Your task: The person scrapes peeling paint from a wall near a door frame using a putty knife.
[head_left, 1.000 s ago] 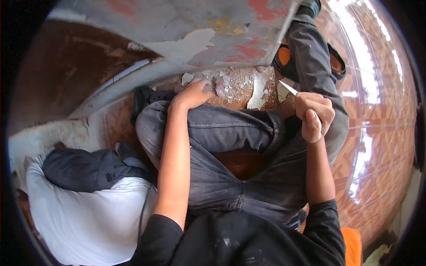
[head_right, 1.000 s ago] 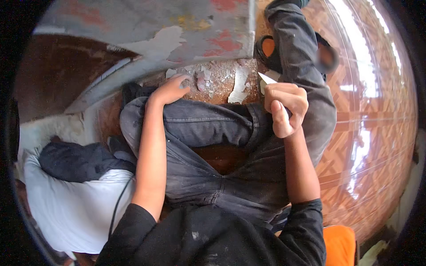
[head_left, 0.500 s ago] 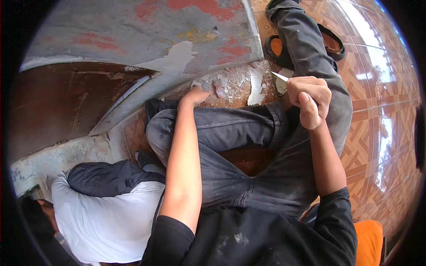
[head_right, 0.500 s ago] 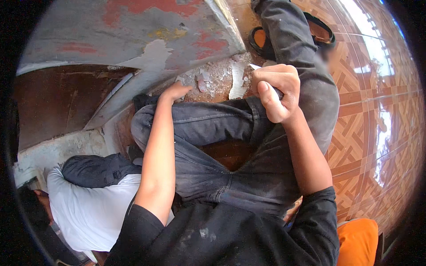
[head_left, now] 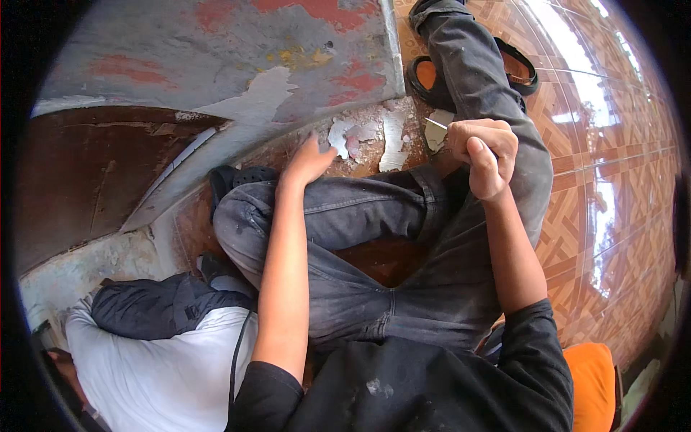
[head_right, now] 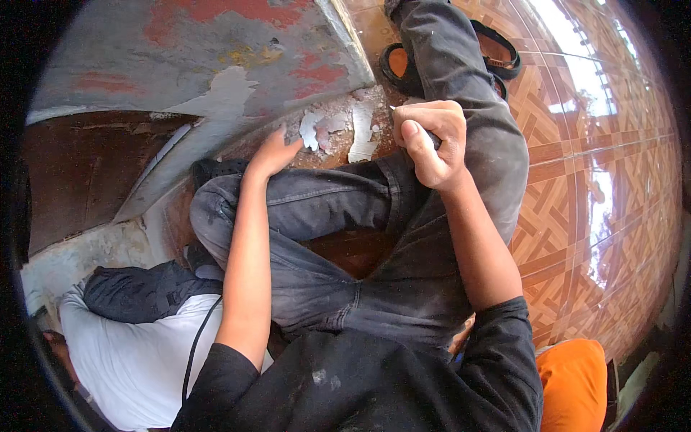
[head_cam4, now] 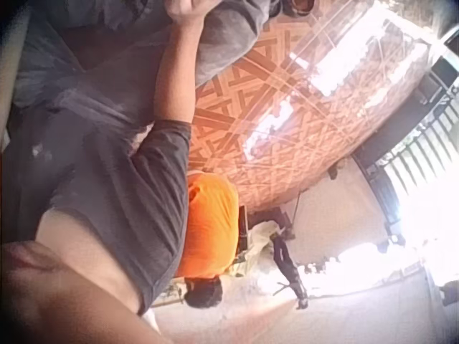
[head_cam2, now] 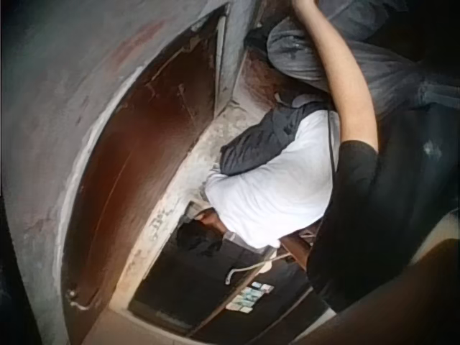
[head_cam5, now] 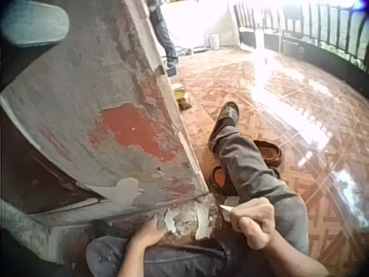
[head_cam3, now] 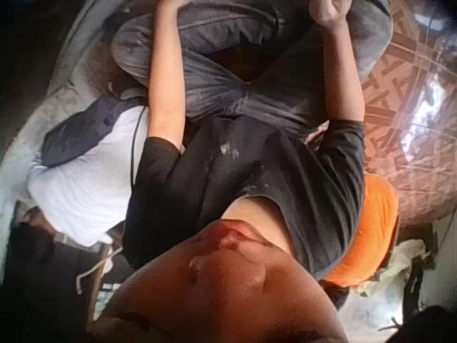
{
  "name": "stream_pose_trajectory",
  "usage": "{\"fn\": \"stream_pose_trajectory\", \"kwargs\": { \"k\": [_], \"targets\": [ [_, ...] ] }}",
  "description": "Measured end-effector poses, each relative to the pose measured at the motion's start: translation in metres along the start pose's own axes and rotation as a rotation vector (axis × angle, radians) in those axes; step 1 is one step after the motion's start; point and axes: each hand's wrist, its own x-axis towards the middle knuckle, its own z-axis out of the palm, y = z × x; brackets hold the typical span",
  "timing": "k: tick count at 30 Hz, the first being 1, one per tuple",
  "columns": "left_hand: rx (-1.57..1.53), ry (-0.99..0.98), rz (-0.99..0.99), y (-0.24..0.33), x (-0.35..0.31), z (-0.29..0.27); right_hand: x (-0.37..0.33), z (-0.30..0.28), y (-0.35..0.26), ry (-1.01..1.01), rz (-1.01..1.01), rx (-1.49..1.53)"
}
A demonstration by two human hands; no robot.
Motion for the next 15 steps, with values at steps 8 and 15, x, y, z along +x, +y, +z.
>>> {"fn": "stream_pose_trajectory", "kwargs": {
  "k": [8, 15],
  "targets": [
    [-0.081, -0.131, 0.203, 0.023, -0.017, 0.002, 0.003, 0.010, 0.002, 0.046, 0.167, -0.148],
    [-0.086, -0.214, 0.471, 0.045, -0.035, 0.021, 0.017, 0.057, -0.011, -0.001, 0.272, -0.380]
  ]
}}
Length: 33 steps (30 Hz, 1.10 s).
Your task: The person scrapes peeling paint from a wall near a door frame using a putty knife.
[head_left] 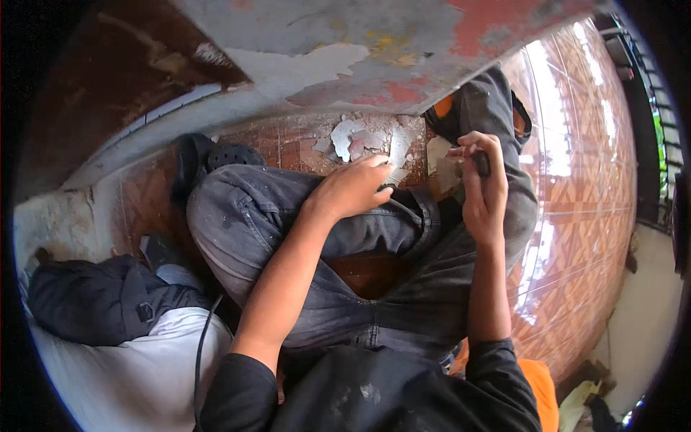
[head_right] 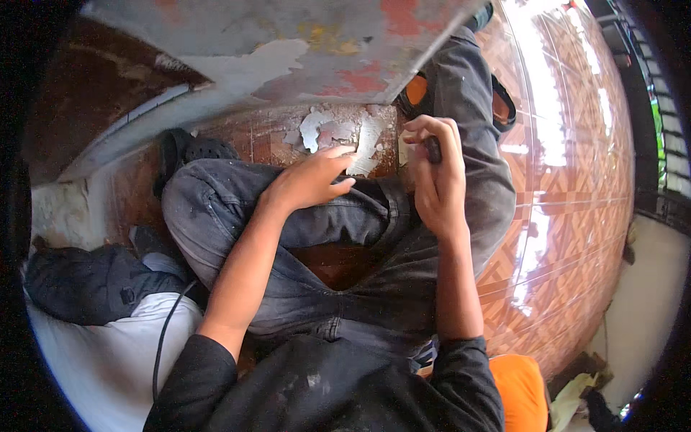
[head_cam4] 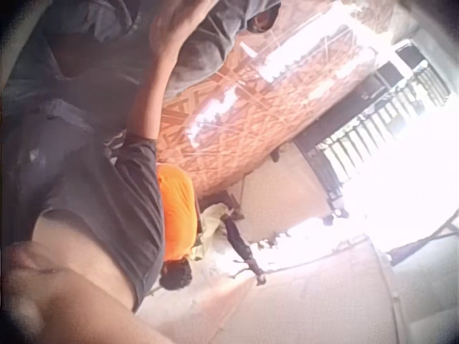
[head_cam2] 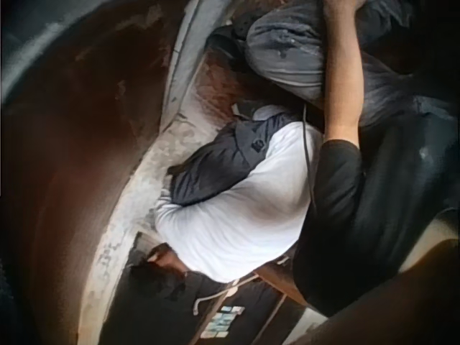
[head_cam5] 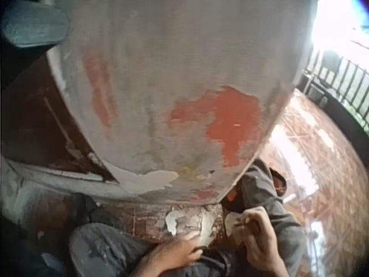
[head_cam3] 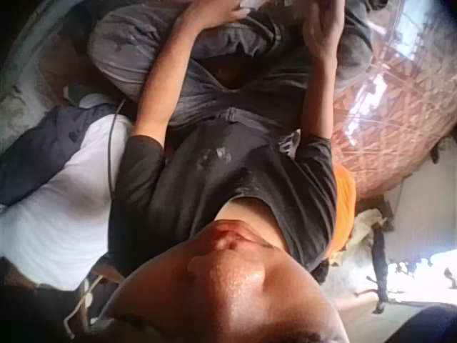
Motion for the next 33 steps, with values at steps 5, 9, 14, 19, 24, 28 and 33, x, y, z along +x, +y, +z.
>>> {"fn": "stream_pose_trajectory", "kwargs": {
  "k": [5, 9, 14, 19, 24, 28, 33],
  "targets": [
    [-0.151, 0.090, -0.042, 0.011, -0.002, -0.005, -0.015, -0.004, -0.021, 0.333, -0.043, 0.194],
    [-0.462, 0.206, 0.028, 0.013, -0.004, -0.018, -0.013, -0.004, -0.037, 0.711, -0.057, 0.503],
    [-0.287, 0.463, -0.014, -0.005, -0.014, -0.029, -0.042, -0.022, -0.008, 0.299, 0.369, 0.351],
    [-0.163, 0.585, -0.027, -0.005, -0.022, -0.036, -0.045, -0.007, 0.000, -0.526, 0.773, 0.022],
    [-0.156, 0.730, -0.063, -0.018, -0.015, -0.042, -0.024, 0.058, 0.033, -0.585, 0.576, -0.114],
    [0.090, 1.169, -0.087, -0.028, -0.016, -0.041, -0.022, 0.100, 0.064, -0.405, 0.306, -0.094],
    [-1.246, 1.110, -0.187, -0.006, 0.002, -0.012, -0.014, 0.113, 0.077, -0.378, 0.257, -0.234]
  ]
}}
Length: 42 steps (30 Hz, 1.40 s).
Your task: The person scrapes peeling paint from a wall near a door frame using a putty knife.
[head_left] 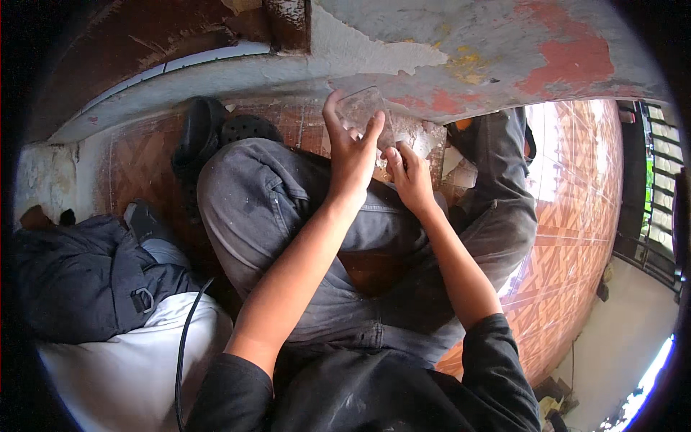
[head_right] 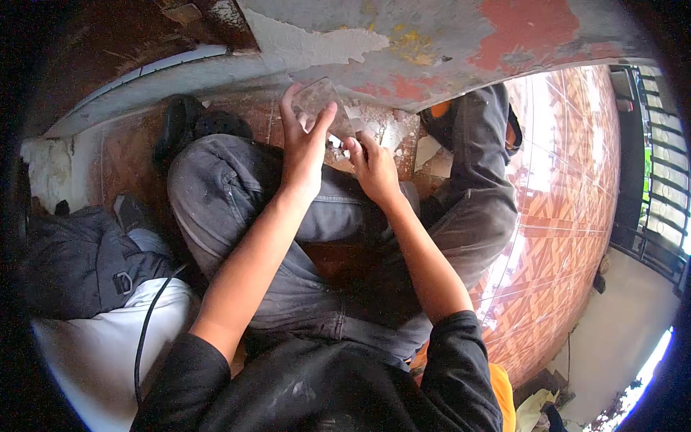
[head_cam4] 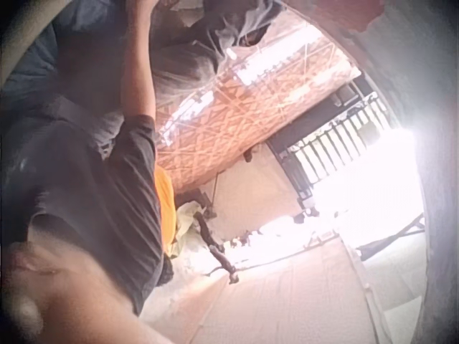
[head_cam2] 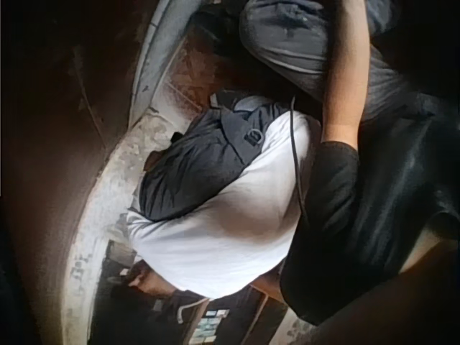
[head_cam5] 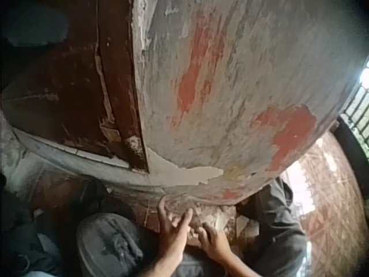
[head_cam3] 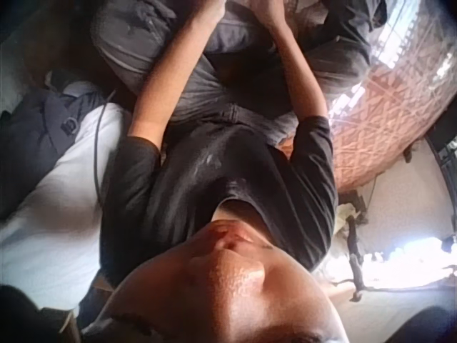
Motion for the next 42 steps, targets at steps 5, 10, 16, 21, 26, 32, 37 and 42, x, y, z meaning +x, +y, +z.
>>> {"fn": "stream_pose_trajectory", "kwargs": {
  "k": [5, 10, 16, 21, 26, 32, 37, 42],
  "targets": [
    [-0.186, 0.058, -0.232, -0.002, 0.000, -0.004, 0.007, -0.003, -0.015, 0.013, 0.084, 0.179],
    [-0.116, -0.025, -0.316, -0.017, 0.009, -0.004, 0.008, 0.005, 0.006, -0.020, 0.097, 0.248],
    [-0.076, 0.018, -0.291, -0.025, 0.015, -0.005, 0.003, 0.011, 0.015, -0.149, 0.127, 0.292],
    [-0.169, 0.087, -0.193, -0.041, 0.019, 0.002, 0.003, 0.013, 0.000, -0.052, 0.093, 0.118],
    [-0.245, 0.044, -0.234, -0.038, 0.013, 0.010, 0.002, 0.015, 0.013, 0.032, 0.081, 0.028],
    [-0.216, 0.042, -0.229, -0.027, 0.012, 0.010, 0.007, 0.015, 0.007, 0.025, 0.103, 0.008],
    [-0.218, 0.025, -0.229, -0.027, 0.016, 0.016, 0.019, 0.011, 0.018, 0.031, 0.091, 0.036],
    [-0.211, 0.076, -0.184, -0.026, 0.012, 0.012, 0.011, 0.027, 0.021, 0.005, 0.067, 0.103]
  ]
}}
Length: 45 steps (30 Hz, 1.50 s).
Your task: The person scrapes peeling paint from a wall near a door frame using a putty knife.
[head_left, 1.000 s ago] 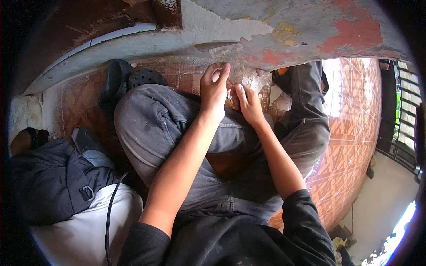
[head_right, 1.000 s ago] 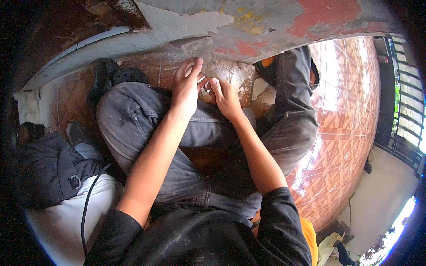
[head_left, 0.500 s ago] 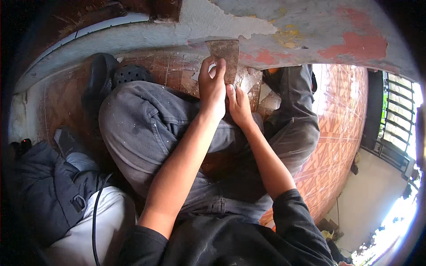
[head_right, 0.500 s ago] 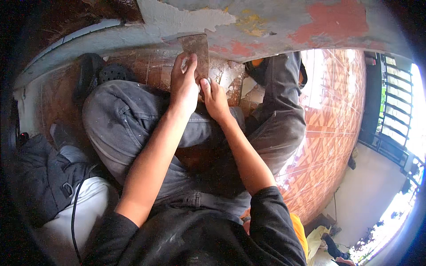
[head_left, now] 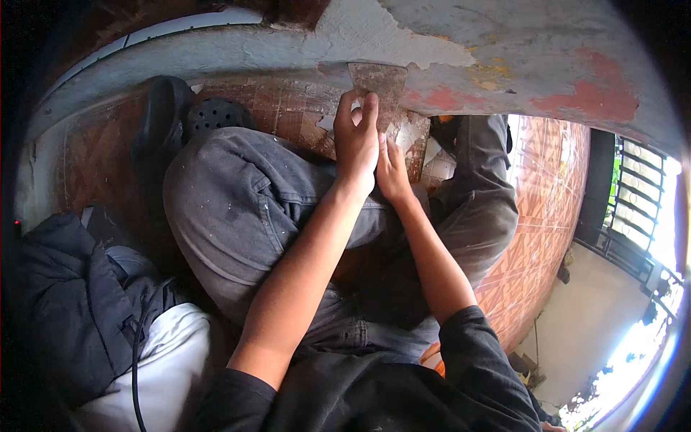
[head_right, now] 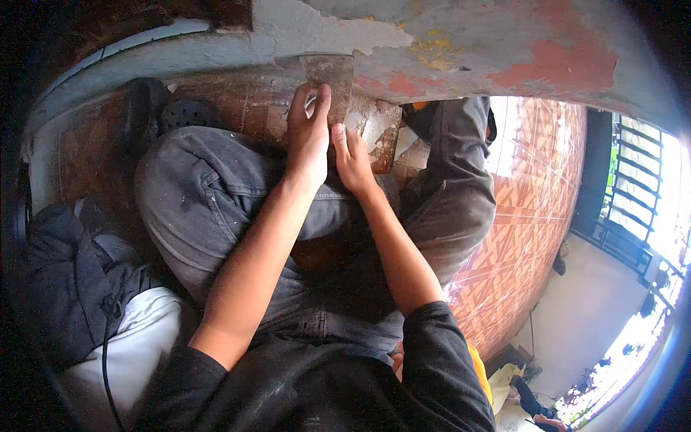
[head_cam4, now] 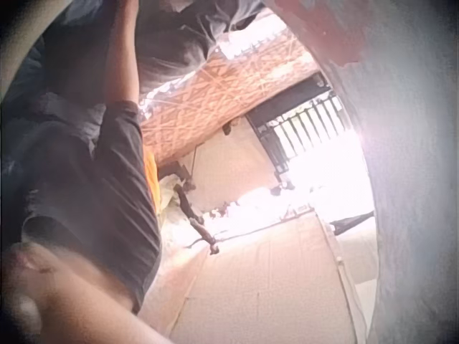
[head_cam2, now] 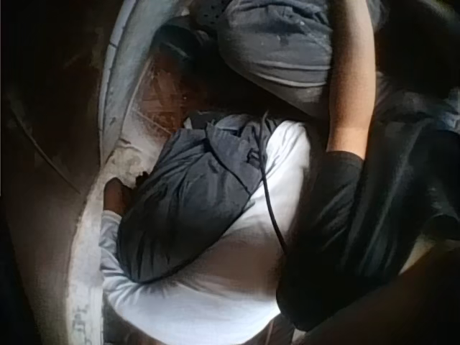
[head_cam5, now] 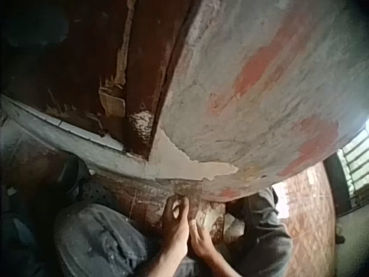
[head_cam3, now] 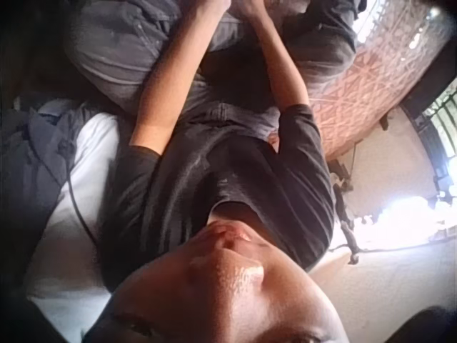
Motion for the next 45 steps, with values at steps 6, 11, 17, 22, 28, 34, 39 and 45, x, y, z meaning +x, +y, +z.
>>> {"fn": "stream_pose_trajectory", "kwargs": {
  "k": [6, 11, 17, 22, 28, 34, 39, 45],
  "targets": [
    [0.131, 0.015, 0.045, -0.005, -0.002, -0.001, -0.007, -0.002, -0.004, 0.043, 0.012, 0.065],
    [0.106, 0.018, 0.108, -0.006, 0.002, -0.003, -0.005, -0.001, -0.011, 0.051, 0.019, 0.029],
    [0.045, -0.002, 0.024, 0.001, 0.001, 0.004, -0.001, -0.004, -0.007, 0.100, -0.013, -0.118],
    [0.013, -0.030, 0.056, -0.005, 0.006, -0.001, 0.000, -0.005, -0.017, 0.114, 0.002, -0.116],
    [-0.028, -0.107, -0.090, -0.004, 0.008, 0.000, 0.005, -0.028, -0.007, 0.086, 0.054, -0.158],
    [-0.233, -0.150, -0.152, -0.010, 0.009, 0.004, 0.007, -0.048, -0.033, 0.033, 0.080, -0.184],
    [-0.113, -0.173, -0.131, -0.005, 0.009, -0.001, 0.003, -0.028, -0.018, 0.095, 0.044, -0.148],
    [-0.036, -0.102, 0.030, 0.004, 0.002, 0.000, 0.001, -0.003, -0.021, 0.201, -0.124, -0.187]
  ]
}}
